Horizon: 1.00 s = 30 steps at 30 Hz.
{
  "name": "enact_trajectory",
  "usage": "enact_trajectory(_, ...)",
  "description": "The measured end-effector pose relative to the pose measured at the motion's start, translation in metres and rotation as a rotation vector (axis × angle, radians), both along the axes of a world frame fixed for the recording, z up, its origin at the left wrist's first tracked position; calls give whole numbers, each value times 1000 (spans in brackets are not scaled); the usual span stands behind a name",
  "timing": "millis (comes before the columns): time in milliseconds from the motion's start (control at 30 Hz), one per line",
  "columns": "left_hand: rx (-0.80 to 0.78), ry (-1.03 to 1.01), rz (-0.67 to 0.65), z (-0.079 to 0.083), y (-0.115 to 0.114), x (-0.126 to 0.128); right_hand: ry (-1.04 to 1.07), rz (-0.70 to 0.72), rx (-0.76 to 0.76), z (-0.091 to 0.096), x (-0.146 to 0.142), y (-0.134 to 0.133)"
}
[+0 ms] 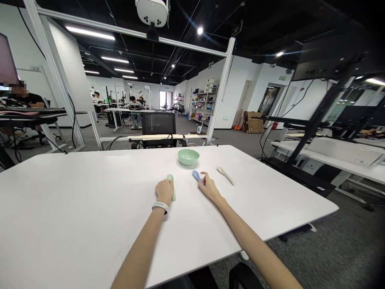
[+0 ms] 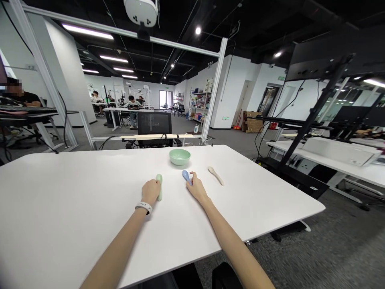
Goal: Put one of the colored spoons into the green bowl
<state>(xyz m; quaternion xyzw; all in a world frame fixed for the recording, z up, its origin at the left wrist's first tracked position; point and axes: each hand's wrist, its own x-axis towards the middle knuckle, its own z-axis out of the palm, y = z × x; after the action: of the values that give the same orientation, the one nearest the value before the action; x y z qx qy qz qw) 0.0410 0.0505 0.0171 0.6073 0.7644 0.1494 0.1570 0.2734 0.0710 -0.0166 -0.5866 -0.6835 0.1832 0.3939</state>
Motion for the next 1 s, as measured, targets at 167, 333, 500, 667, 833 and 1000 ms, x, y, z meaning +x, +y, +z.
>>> enact_trajectory(167,2,-10,10,1,-1,0,-1,21,3,-5,0,1)
enact_trajectory(333,-3,-24,23,4,-2,0,2,9,16,-6,0,3)
enact_trajectory(500,-2,-33,32,4,-2,0,10,-2,15,-4,-1,2)
enact_trajectory(667,12,-42,21,2,-1,0,-6,-6,6,-2,-1,1)
enact_trajectory(833,22,-41,13,0,1,0,-8,-11,6,-1,-1,1)
enact_trajectory(1000,21,-39,19,-1,1,0,17,-9,16,-5,-1,3)
